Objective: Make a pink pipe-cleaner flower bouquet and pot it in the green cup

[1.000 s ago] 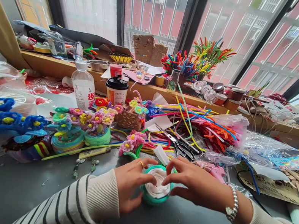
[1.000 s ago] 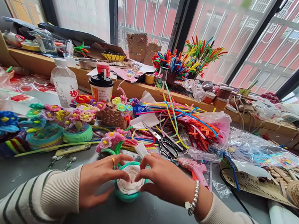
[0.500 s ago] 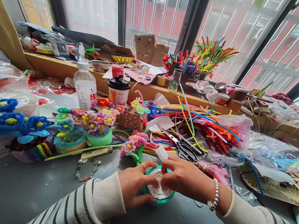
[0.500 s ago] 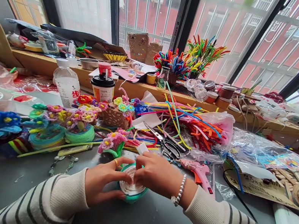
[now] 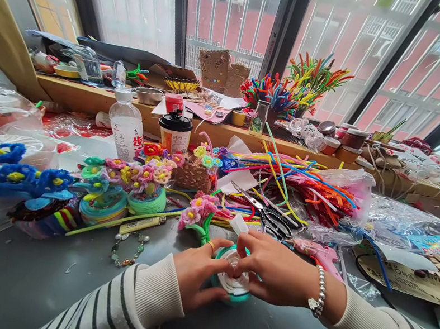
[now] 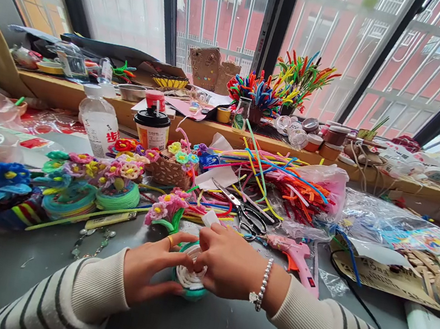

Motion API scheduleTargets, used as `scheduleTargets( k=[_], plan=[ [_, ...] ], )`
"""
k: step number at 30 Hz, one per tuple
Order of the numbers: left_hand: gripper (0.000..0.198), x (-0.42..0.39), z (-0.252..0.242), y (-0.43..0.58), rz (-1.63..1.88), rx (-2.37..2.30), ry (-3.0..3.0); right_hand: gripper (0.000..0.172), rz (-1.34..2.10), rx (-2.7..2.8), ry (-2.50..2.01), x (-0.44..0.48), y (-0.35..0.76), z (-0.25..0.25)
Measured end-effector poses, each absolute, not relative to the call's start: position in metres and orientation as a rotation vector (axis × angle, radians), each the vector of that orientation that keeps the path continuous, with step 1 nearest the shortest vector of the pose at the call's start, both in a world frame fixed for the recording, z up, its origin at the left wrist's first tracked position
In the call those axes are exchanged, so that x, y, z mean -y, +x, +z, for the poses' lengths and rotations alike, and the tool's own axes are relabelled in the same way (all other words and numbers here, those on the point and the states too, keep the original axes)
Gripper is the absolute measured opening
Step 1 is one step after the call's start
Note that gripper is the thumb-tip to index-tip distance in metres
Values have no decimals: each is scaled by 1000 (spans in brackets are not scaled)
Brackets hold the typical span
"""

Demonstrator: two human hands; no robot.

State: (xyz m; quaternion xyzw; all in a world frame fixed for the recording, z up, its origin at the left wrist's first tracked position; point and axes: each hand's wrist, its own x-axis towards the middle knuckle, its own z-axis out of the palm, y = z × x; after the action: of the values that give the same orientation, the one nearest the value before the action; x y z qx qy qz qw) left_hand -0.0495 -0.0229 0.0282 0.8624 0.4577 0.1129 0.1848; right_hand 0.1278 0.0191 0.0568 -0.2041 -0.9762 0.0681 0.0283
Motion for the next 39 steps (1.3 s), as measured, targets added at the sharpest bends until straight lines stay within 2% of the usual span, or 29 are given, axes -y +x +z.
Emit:
scheduleTargets(
  k=[6,12,25,35,37,38,39],
  plan=[
    [29,21,26,-50,337,-1243,2445,21,53,3026,-640,-18,122,56],
    [27,22,23,-52,400,-1226,2430,22,133,3019,-682,-15,127,53],
    [28,22,30,-49,274,-1276,2435,18,157,3035,-665,-17,124,55],
    [24,20,20,-51,413,-1249,2404,23,266,3088,-613,-16,133,66],
    [30,21,13,-52,505,-1241,2355,24,336,3051,-634,-15,137,67],
    [40,22,8,-52,574,-1234,2316,23,379,2992,-691,-14,139,66],
    [57,23,3,-52,661,-1226,2262,23,423,2899,-781,-13,142,64]
  ],
)
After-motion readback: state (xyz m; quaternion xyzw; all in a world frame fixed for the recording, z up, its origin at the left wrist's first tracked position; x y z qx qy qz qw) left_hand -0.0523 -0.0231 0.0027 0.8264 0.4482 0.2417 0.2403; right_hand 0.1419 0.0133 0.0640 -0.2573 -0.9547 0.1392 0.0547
